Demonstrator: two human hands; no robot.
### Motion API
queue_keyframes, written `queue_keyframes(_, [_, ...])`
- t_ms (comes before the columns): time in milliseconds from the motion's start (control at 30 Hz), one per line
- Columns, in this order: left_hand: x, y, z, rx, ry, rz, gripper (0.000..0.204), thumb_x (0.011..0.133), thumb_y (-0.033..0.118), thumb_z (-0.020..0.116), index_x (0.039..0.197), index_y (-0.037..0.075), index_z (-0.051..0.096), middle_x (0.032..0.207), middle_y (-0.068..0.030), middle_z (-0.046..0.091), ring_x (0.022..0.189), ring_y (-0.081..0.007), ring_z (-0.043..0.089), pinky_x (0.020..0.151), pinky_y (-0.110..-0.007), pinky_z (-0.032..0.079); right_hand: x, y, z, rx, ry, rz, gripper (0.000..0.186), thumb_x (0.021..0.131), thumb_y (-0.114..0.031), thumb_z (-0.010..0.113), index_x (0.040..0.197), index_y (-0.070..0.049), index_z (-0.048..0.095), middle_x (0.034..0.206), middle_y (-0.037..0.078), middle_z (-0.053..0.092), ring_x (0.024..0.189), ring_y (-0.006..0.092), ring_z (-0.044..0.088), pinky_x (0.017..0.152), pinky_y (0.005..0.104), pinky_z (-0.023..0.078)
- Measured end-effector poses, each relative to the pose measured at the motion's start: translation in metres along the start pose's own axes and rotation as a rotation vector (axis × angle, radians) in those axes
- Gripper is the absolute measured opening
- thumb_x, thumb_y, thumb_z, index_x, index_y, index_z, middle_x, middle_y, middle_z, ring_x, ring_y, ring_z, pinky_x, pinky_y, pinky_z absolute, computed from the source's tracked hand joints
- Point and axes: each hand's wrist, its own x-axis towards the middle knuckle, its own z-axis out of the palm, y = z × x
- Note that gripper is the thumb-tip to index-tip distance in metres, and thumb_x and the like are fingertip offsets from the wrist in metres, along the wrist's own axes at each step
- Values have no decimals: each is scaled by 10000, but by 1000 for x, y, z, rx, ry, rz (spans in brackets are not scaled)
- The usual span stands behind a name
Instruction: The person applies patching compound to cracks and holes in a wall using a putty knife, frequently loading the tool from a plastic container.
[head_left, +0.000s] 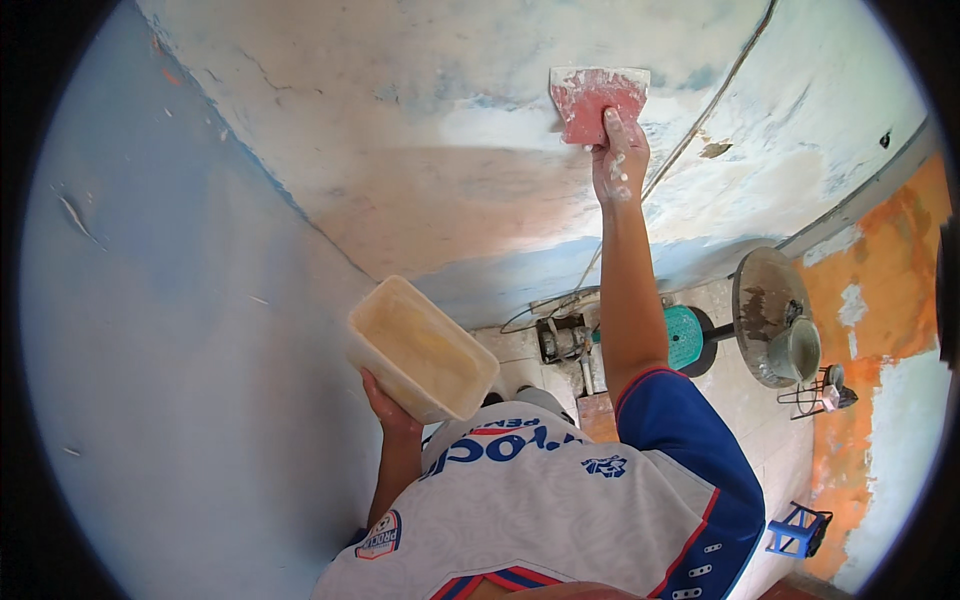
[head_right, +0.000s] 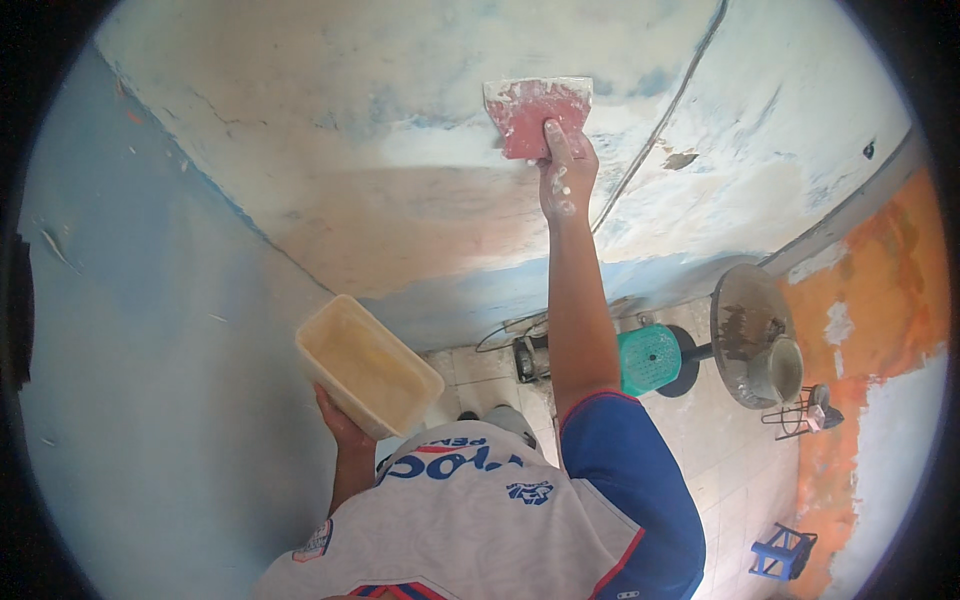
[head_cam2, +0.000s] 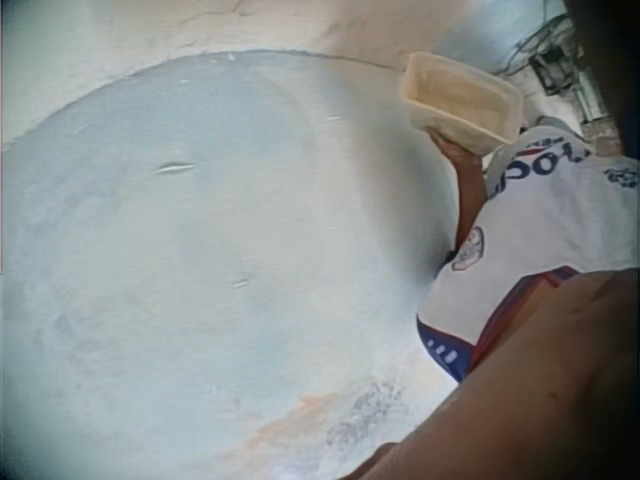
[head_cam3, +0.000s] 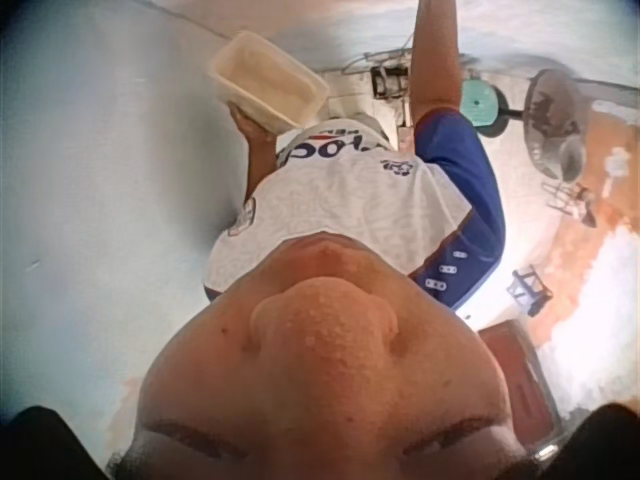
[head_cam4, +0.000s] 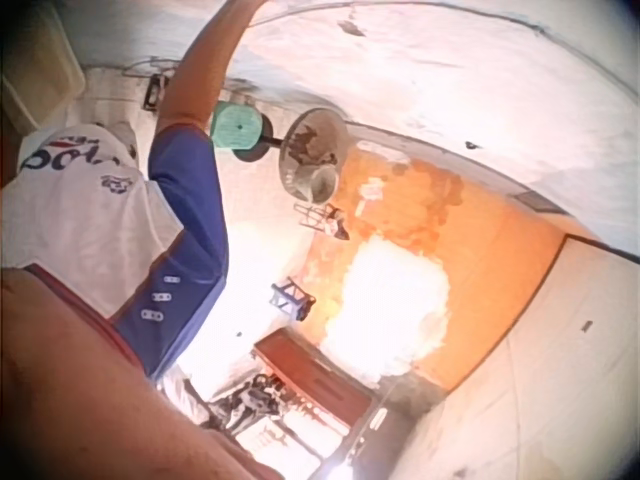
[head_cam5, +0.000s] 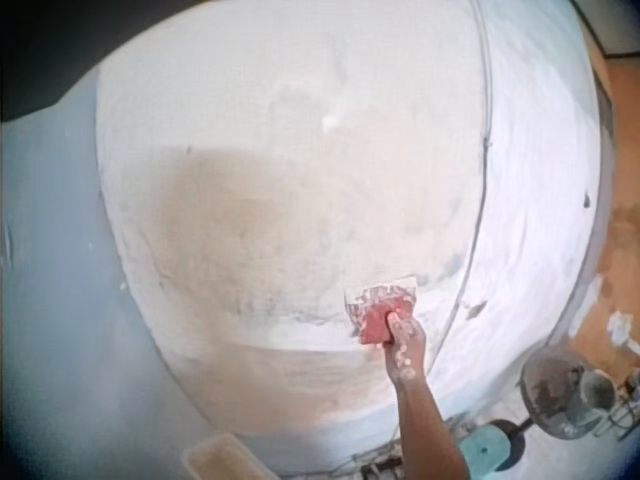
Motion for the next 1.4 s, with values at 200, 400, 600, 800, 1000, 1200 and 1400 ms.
queue_keyframes(200, [-5, 3, -18, 3, -21, -12, 723, 1038, 615, 405, 1562, 121, 354, 1524, -117, 476, 1378, -312, 492, 1119, -470, 455, -26, 33, -53, -164, 164, 125, 248, 966, -157, 725, 1129, 16, 653, 992, 61, 687, 849, 145, 650, 703, 289, 509])
queue_keyframes(400, [-5, 11, -7, -14, -9, 35, 725, 1034, 617, 416, 1561, 122, 357, 1528, -113, 472, 1376, -314, 496, 1115, -474, 458, -55, -9, 4, 76, 26, -37, 228, 979, -180, 702, 1099, 8, 653, 960, 48, 673, 835, 138, 620, 731, 301, 484])
queue_keyframes(600, [0, 7, -13, -64, -10, -42, 718, 1035, 609, 421, 1562, 125, 356, 1535, -109, 463, 1380, -314, 491, 1112, -477, 459, -3, 8, -11, -5, 11, 26, 210, 966, -196, 717, 1045, -9, 660, 930, 31, 673, 811, 139, 616, 700, 309, 465])
queue_keyframes(800, [1, 4, -11, -102, -64, -29, 701, 1041, 596, 420, 1562, 132, 356, 1530, -108, 466, 1376, -312, 492, 1111, -483, 457, -85, 46, -67, -173, 110, 278, 392, 949, -321, 730, 1154, 0, 637, 913, 30, 673, 767, 106, 599, 640, 261, 442])
queue_keyframes(1000, [0, 7, -7, -149, -80, -70, 684, 1045, 584, 415, 1560, 137, 359, 1526, -109, 468, 1368, -316, 497, 1110, -488, 458, -13, -50, 26, 61, -64, -133, 208, 961, -175, 722, 1084, -19, 663, 938, 51, 684, 752, 156, 620, 669, 300, 483])
queue_keyframes(1200, [9, 2, -16, -86, -53, -25, 692, 1043, 596, 414, 1563, 143, 353, 1526, -98, 467, 1370, -313, 495, 1110, -488, 457, -44, 35, -23, -145, 174, 106, 215, 893, -210, 788, 933, -25, 685, 776, 14, 637, 606, 112, 555, 536, 272, 407])
queue_keyframes(1400, [6, 4, -7, -174, -83, -59, 690, 1042, 603, 421, 1555, 143, 377, 1521, -92, 482, 1364, -306, 504, 1103, -486, 465, -94, 14, -18, -55, 5, 162, 292, 940, -214, 747, 1084, 25, 662, 898, 71, 699, 777, 162, 664, 668, 299, 500])
